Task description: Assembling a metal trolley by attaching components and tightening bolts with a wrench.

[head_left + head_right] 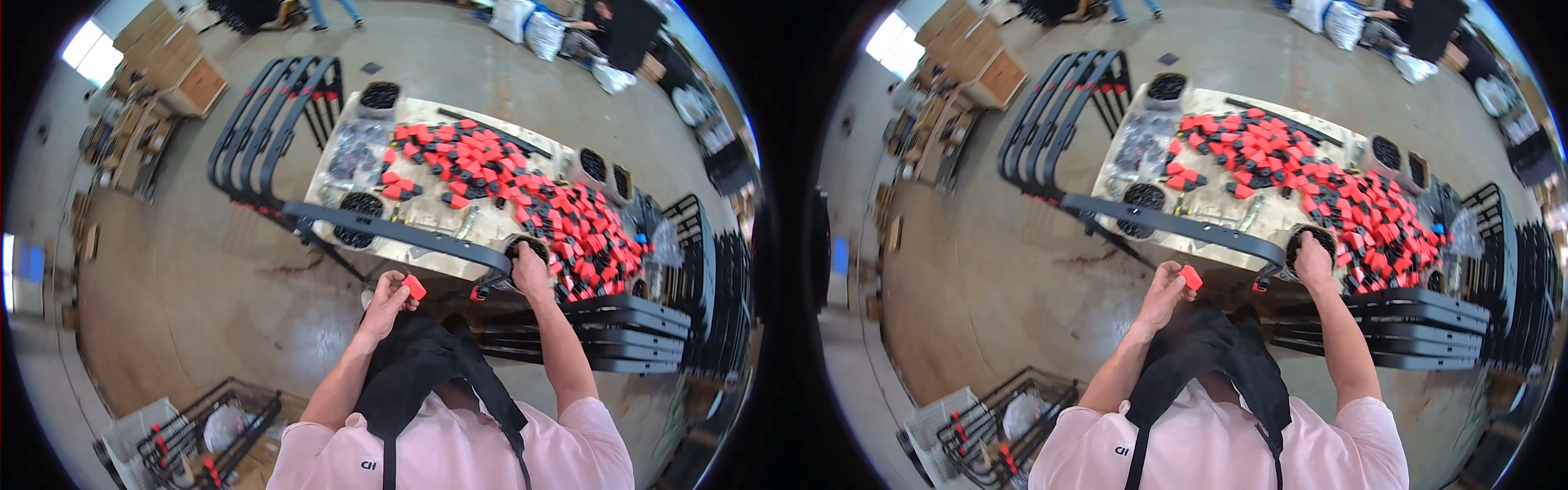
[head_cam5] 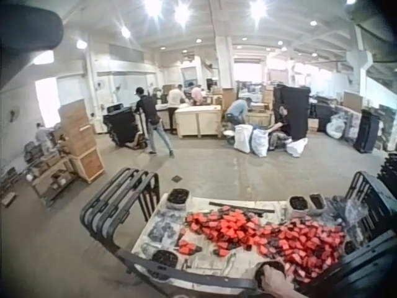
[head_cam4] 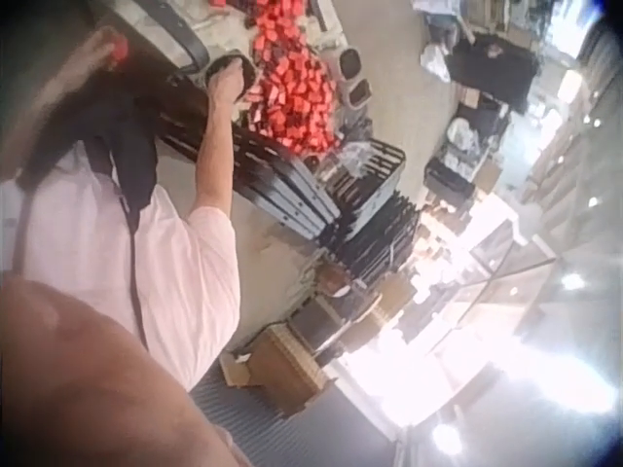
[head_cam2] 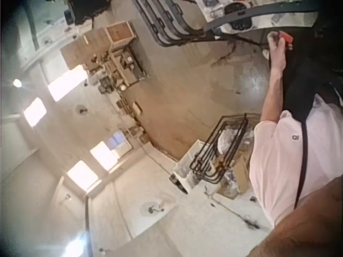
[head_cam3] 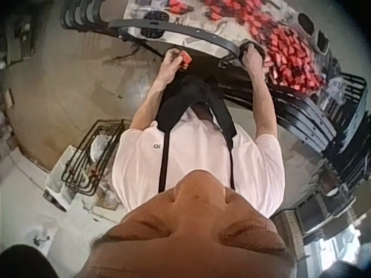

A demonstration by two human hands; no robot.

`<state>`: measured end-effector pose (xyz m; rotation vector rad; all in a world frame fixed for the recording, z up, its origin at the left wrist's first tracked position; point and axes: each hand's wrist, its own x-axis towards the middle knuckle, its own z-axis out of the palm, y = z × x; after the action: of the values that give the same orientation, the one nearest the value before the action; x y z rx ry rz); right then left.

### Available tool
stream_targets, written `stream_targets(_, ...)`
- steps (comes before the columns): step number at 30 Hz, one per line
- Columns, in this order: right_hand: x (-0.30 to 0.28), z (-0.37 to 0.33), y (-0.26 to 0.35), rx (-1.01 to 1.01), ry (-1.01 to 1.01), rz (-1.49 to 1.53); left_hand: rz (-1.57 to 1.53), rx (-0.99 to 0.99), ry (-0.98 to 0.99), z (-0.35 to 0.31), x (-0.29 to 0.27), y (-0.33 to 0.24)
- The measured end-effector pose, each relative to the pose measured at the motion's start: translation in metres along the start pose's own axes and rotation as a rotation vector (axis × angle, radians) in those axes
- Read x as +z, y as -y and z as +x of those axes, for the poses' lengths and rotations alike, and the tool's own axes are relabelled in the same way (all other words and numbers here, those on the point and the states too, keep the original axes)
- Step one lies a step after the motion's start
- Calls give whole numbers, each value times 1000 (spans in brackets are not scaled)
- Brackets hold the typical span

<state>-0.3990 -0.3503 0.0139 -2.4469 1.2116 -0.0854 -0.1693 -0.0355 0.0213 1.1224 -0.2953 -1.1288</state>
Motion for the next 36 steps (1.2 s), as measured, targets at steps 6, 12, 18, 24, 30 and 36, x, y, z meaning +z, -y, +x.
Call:
stream_targets(6,-7,-20,-48,67,-95,365,-68,118,-57,-31,-11,-12)
stream_targets(12,-36,-68,-34,449,40,1135,-101,-8,-245,77,-1,56)
stream_targets(18,-83,-189,12,640,54,1500,232,-297,-95,17,-75,90)
stream_targets(24,-38,-186,78,599,639,1257,231,-491,-854,-119,-187,161)
stream_targets(30,93,-141,109,314,1056,795,213,-447,-932,-176,-147,170)
stream_targets(36,157,-109,202,134,1196,525,446,-378,-828,-206,-161,135)
